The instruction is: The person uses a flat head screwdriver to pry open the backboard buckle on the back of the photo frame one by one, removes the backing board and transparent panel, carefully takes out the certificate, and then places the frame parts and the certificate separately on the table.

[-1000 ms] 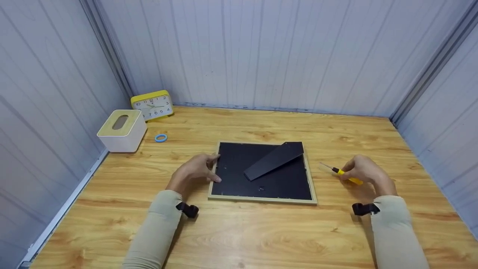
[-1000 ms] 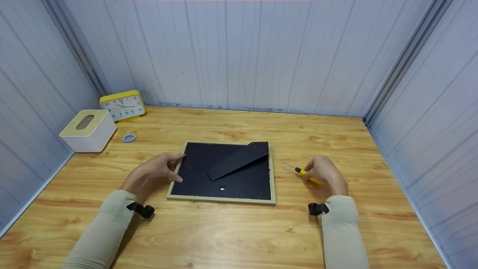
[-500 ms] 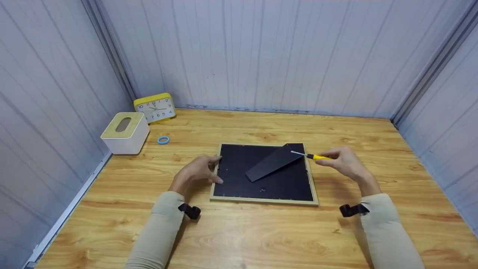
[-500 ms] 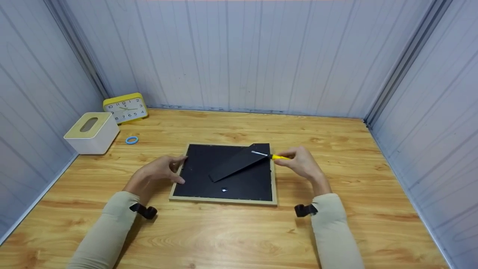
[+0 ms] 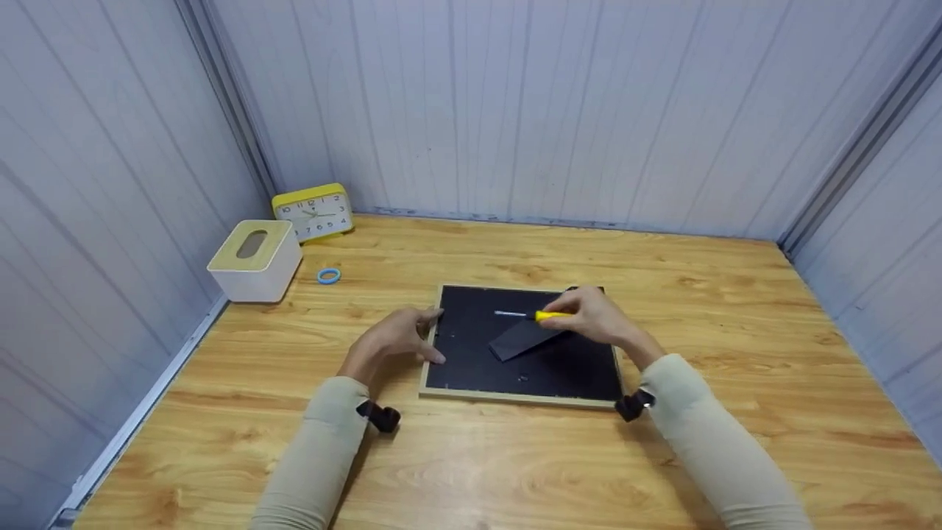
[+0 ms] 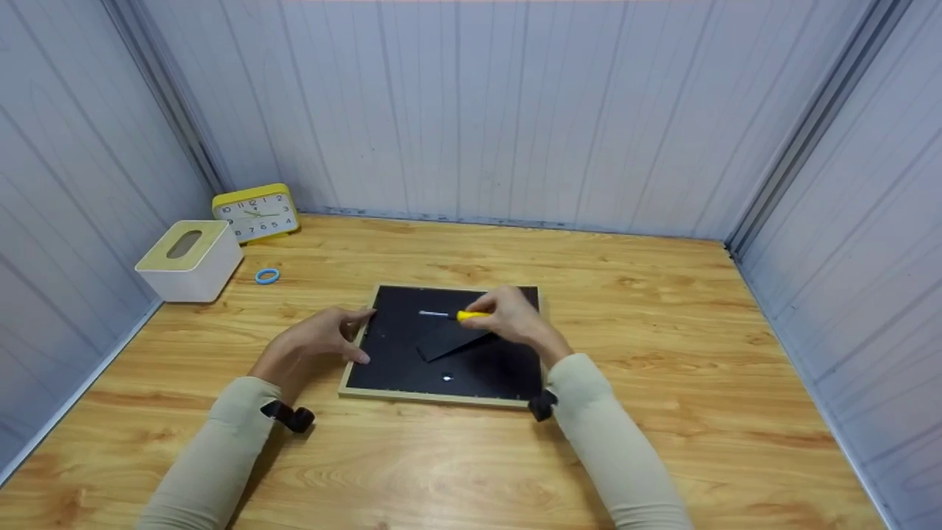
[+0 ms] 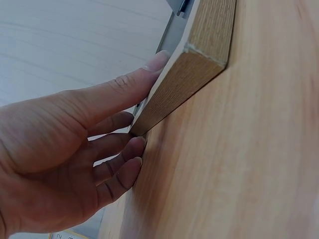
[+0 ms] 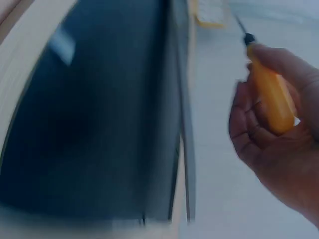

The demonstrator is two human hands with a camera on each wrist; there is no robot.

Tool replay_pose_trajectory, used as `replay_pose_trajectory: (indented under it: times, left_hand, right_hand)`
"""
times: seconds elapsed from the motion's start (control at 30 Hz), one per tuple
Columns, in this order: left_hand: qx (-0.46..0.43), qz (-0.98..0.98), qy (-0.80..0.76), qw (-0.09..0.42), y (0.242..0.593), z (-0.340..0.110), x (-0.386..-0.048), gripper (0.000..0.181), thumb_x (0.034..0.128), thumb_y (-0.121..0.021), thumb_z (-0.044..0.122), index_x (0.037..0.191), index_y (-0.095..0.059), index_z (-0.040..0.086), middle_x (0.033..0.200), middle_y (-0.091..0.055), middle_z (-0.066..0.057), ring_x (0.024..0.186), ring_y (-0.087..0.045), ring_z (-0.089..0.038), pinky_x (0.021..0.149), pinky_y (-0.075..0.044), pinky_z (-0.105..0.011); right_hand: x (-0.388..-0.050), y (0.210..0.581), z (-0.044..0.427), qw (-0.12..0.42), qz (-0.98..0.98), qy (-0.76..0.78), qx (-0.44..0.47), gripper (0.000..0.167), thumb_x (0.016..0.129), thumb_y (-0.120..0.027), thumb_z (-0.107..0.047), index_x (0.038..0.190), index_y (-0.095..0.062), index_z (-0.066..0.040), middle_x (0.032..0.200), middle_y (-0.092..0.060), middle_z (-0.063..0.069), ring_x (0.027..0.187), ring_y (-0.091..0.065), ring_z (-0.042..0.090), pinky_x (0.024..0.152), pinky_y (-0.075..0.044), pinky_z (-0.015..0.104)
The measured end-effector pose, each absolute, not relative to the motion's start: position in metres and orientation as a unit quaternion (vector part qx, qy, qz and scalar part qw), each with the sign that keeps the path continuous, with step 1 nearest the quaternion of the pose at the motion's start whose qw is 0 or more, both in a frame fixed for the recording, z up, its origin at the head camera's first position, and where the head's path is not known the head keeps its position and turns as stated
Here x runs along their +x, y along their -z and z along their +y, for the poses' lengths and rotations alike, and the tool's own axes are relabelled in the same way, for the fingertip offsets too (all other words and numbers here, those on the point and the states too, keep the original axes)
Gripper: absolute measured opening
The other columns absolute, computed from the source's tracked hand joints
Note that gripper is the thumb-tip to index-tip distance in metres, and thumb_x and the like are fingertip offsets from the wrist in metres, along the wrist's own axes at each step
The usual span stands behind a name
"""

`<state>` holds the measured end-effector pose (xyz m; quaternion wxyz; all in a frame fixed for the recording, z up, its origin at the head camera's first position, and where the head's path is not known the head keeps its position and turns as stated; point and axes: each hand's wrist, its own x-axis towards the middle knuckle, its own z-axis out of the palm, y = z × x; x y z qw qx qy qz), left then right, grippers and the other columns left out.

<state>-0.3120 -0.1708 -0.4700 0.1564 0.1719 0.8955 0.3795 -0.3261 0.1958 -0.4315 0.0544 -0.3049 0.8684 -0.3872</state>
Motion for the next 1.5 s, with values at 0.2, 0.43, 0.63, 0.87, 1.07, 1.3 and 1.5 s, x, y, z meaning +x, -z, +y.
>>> replay_pose_trajectory:
  times: [0.2,0.43,0.63,0.87,1.07,1.3,1.5]
  left_hand:
    - [0.189,0.901,-0.359,0.156,0.469,-0.17,-0.315,0.094,0.0751,-0.09,0.022,0.153,-0.039,0.008,0.155,-0.04,-0.012,0.117,-0.054,-0.027,0.095,-0.044,-0.039]
    - [0.188,0.903,-0.355,0.153,0.47,-0.172,-0.316,0.094,0.0738,-0.091,0.022,0.152,-0.041,0.007,0.155,-0.038,-0.013,0.122,-0.052,-0.026,0.103,-0.041,-0.038]
    - [0.182,0.902,-0.36,0.153,0.468,-0.171,-0.315,0.095,0.0728,-0.092,0.023,0.152,-0.042,0.008,0.155,-0.04,-0.014,0.139,-0.041,-0.03,0.111,-0.035,-0.042]
    - [0.184,0.9,-0.364,0.156,0.471,-0.17,-0.314,0.095,0.0733,-0.091,0.023,0.152,-0.041,0.009,0.155,-0.039,-0.014,0.106,-0.054,-0.024,0.098,-0.043,-0.038]
    - [0.181,0.899,-0.368,0.156,0.472,-0.171,-0.313,0.095,0.073,-0.091,0.022,0.152,-0.042,0.008,0.156,-0.038,-0.014,0.132,-0.047,-0.028,0.108,-0.039,-0.042]
    - [0.177,0.896,-0.373,0.162,0.471,-0.172,-0.314,0.094,0.0741,-0.091,0.021,0.153,-0.041,0.009,0.156,-0.039,-0.014,0.135,-0.044,-0.03,0.109,-0.038,-0.042]
    - [0.176,0.895,-0.375,0.165,0.471,-0.172,-0.314,0.094,0.0742,-0.091,0.021,0.153,-0.041,0.009,0.149,-0.049,-0.015,0.12,-0.051,-0.024,0.104,-0.042,-0.041]
  right_hand:
    - [-0.331,0.435,0.156,0.094,0.851,0.406,-0.32,0.026,0.092,-0.075,-0.025,0.113,-0.078,-0.01,0.105,-0.074,0.006,0.084,-0.068,0.02,0.072,-0.055,0.033]
    - [-0.334,0.44,0.131,0.118,0.855,0.394,-0.316,0.024,0.093,-0.074,-0.021,0.112,-0.075,-0.006,0.103,-0.073,0.006,0.082,-0.068,0.017,0.072,-0.055,0.032]
    - [-0.333,0.444,0.12,0.139,0.844,0.431,-0.289,0.018,0.094,-0.069,-0.009,0.11,-0.067,-0.002,0.101,-0.07,0.008,0.086,-0.068,0.019,0.078,-0.055,0.034]
    - [-0.332,0.447,0.119,0.152,0.819,0.488,-0.262,0.027,0.09,-0.076,-0.013,0.115,-0.075,-0.003,0.101,-0.075,0.007,0.087,-0.071,0.021,0.079,-0.056,0.032]
    - [-0.335,0.452,0.119,0.161,0.823,0.487,-0.244,0.035,0.086,-0.081,-0.022,0.117,-0.076,-0.007,0.109,-0.074,0.007,0.088,-0.069,0.02,0.079,-0.055,0.034]
    - [-0.338,0.456,0.115,0.167,0.821,0.493,-0.234,0.031,0.085,-0.082,-0.017,0.113,-0.077,-0.006,0.108,-0.074,0.012,0.092,-0.069,0.024,0.084,-0.056,0.042]
    - [-0.339,0.459,0.109,0.162,0.826,0.478,-0.25,0.024,0.086,-0.08,-0.014,0.11,-0.078,-0.009,0.101,-0.076,0.009,0.089,-0.071,0.023,0.081,-0.057,0.038]
